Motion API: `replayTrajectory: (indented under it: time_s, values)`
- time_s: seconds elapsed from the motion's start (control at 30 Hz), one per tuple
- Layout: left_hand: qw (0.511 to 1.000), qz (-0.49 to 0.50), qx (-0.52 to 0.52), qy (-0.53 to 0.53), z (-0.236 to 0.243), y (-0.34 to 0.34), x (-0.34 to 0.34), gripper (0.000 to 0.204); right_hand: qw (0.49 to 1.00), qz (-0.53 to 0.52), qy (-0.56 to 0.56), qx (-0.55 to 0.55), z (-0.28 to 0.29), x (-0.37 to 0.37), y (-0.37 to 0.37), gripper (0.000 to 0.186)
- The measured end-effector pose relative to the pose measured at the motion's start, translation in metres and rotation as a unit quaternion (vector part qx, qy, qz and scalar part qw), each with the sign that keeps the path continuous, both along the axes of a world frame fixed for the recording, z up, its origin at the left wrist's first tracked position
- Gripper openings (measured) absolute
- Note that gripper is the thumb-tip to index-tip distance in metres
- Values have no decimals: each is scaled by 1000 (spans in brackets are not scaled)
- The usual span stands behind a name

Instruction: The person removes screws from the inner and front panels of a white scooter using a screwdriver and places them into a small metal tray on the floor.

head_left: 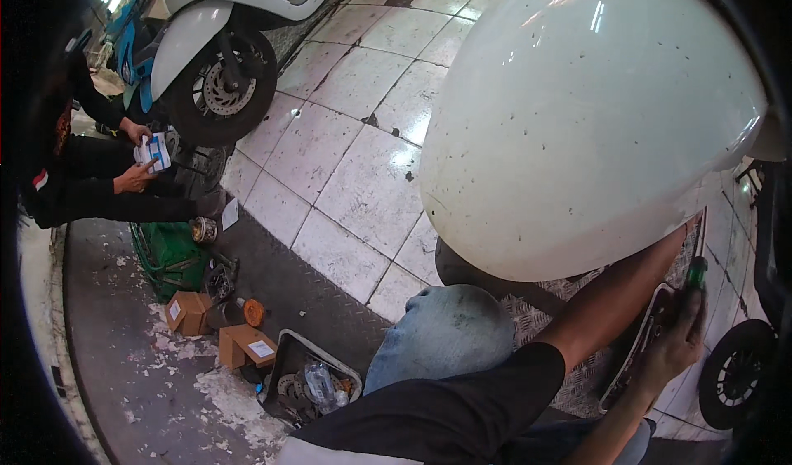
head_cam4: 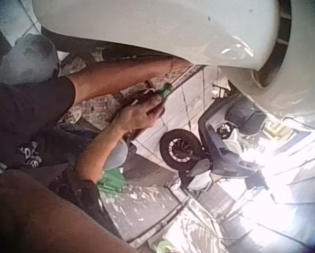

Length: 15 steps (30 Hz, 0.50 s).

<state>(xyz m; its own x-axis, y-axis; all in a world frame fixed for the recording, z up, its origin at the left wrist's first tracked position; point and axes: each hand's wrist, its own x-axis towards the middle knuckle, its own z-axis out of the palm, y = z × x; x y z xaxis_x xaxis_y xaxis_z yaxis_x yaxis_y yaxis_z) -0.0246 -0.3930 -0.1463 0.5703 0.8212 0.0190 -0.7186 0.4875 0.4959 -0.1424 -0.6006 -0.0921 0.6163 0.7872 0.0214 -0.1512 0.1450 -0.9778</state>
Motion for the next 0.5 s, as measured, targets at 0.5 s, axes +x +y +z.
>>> replayTrajectory:
  time_s: [0.5]
  values:
    - [1000, 1, -4, -5, -4, 0, -11, 35, 990, -131, -29, -38, 1, -3, -3, 39]
